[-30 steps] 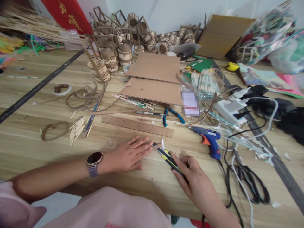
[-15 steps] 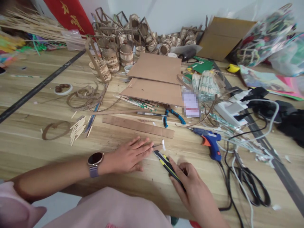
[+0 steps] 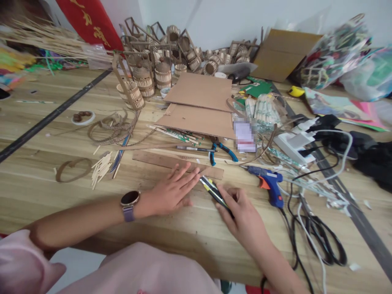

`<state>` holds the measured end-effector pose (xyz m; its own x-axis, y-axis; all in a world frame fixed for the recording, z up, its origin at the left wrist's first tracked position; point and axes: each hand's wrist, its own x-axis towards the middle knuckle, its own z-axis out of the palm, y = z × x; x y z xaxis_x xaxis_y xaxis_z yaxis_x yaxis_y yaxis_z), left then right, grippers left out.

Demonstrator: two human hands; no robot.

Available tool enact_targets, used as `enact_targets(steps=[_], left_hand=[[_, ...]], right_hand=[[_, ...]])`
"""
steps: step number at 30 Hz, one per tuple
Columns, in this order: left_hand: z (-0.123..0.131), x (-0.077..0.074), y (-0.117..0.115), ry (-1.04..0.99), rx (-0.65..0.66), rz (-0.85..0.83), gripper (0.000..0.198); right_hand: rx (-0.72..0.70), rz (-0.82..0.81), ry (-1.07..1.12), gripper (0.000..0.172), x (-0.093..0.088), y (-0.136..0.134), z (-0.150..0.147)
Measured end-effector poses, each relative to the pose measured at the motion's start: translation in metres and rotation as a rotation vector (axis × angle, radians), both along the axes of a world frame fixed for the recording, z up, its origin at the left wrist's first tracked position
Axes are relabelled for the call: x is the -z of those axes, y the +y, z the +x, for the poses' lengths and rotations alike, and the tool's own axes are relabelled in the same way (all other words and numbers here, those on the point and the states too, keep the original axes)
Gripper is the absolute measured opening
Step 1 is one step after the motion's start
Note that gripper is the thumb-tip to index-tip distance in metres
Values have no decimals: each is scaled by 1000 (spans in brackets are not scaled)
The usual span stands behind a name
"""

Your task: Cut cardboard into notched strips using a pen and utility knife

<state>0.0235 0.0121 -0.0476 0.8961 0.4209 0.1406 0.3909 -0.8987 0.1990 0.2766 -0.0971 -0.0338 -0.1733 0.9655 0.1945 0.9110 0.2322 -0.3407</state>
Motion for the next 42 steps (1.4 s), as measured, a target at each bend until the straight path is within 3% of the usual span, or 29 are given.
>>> enact_targets(steps=[5,10,14,18,23,42], left_hand=[[9,-6,24,126,-45,-121,70],[9,-17,55,176,109,-36,52],[17,-21,84,206,331,-33,63],[27,-18,103,233,412,-102,79],[30,-16,110,231,433,-178,88],[27,0,113,184,446,-244,89]], right_hand=[[-71,-78,-7,51,3,35,14],[-88,-128,26,51,5,39,18],[-98,-130,16,50,5,38,18],[-105,-110,9,50,5,39,18],[-109,-94,-18,50,5,37,19],[-132,11,-179,49,4,24,2]])
